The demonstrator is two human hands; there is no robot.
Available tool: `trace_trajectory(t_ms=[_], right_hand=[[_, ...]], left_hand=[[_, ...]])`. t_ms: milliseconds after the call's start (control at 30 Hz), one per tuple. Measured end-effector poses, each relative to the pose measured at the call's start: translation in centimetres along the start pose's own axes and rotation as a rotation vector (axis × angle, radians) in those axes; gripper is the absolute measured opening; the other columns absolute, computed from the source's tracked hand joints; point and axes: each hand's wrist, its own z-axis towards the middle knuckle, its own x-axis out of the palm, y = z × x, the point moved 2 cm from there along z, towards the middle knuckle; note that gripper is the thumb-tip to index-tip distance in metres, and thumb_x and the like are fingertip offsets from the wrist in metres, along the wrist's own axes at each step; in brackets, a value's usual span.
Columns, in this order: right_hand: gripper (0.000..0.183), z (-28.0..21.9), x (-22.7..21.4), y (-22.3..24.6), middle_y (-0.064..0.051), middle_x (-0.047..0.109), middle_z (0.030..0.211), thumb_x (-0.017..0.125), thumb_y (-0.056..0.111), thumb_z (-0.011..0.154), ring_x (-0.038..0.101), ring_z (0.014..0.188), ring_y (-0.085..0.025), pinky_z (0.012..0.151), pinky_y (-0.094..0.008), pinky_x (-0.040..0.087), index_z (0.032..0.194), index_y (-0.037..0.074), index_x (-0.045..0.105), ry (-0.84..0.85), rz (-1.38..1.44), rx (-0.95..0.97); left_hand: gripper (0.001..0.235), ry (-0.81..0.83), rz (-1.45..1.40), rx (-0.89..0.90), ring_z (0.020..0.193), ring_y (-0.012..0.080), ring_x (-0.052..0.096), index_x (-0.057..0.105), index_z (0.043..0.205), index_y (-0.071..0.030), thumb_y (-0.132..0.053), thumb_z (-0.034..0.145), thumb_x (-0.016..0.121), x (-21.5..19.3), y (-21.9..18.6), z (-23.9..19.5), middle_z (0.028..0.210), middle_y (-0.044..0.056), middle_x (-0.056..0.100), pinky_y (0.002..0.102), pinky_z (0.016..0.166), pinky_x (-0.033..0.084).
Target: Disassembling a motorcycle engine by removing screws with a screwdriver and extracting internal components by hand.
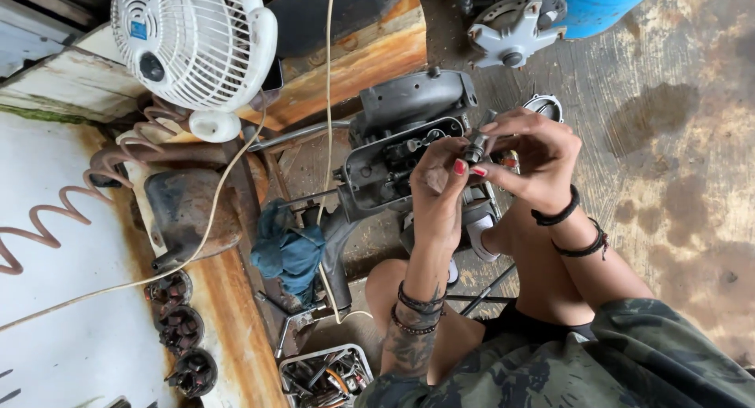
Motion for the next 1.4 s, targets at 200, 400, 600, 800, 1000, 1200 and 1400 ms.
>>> trace_trajectory(t_ms=[200,400,600,800,1000,1200,1400], right_hand=[[0.041,-0.6,0.2,-2.6,-0.017,0.07,0.101,0.085,0.019,0.085,0.069,0.082,-0.022,0.075,-0.032,0.063,0.113,-0.001,0.062,-0.157,0.166,0.144],[0.025,-3.2,-4.0,-4.8,0.007,0.058,0.087,0.066,0.039,0.104,0.051,0.072,0.0,0.06,-0.009,0.043,0.118,0.021,0.054,-0.397,0.479,0.62],[0.018,-2.7,-5.0,-3.8,-0.001,0.056,0.089,0.061,0.028,0.108,0.049,0.072,-0.006,0.06,-0.016,0.038,0.118,0.014,0.058,-0.42,0.675,0.709],[0.008,-2.3,-4.3,-2.4,-0.006,0.067,0.109,0.058,0.017,0.113,0.065,0.077,-0.008,0.062,-0.019,0.059,0.12,0.014,0.059,-0.155,0.286,0.672],[0.014,-1.7,-3.2,-2.7,-0.023,0.067,0.118,0.062,0.0,0.107,0.068,0.089,-0.023,0.072,-0.027,0.061,0.118,-0.009,0.062,0.172,-0.14,0.53],[0.018,-0.9,-1.6,-2.6,-0.024,0.071,0.114,0.07,-0.005,0.098,0.073,0.096,-0.026,0.079,-0.028,0.064,0.114,-0.011,0.064,0.398,-0.297,0.446],[0.018,-0.4,-0.4,-1.8,-0.025,0.072,0.108,0.078,-0.008,0.091,0.073,0.097,-0.028,0.081,-0.028,0.061,0.106,-0.011,0.068,0.431,-0.321,0.461]], left_hand=[[0.036,-0.077,-0.016,-0.052,0.094,0.0119,0.06,0.064,0.122,-0.006,-0.035,0.102,0.069,1.0,0.6,-0.1,0.108,0.006,0.067,0.027,0.073,0.06],[0.032,-0.027,-0.573,0.047,0.115,0.0291,0.067,0.06,0.127,-0.003,-0.023,0.103,0.068,-0.9,-2.4,0.6,0.129,0.018,0.06,0.036,0.085,0.069],[0.033,0.109,-1.137,0.106,0.116,0.0236,0.067,0.061,0.124,-0.002,-0.007,0.095,0.076,-3.7,-7.1,-0.5,0.13,0.004,0.054,0.038,0.093,0.07],[0.028,0.107,-1.247,0.112,0.097,0.018,0.064,0.068,0.11,-0.005,0.001,0.087,0.082,-2.3,-9.7,-0.4,0.11,0.002,0.054,0.028,0.073,0.062],[0.025,0.143,-1.157,0.207,0.088,0.0198,0.063,0.072,0.106,-0.003,0.002,0.085,0.085,-2.1,-11.1,-0.9,0.102,0.008,0.055,0.025,0.061,0.065],[0.028,0.179,-1.074,0.365,0.095,0.0234,0.062,0.074,0.119,0.002,-0.003,0.092,0.08,-4.2,-12.6,-2.0,0.111,0.011,0.053,0.03,0.071,0.062],[0.016,0.131,-1.085,0.376,0.098,0.0212,0.064,0.076,0.107,-0.002,0.003,0.092,0.08,-4.7,-14.0,-1.8,0.117,0.009,0.056,0.023,0.066,0.063]])
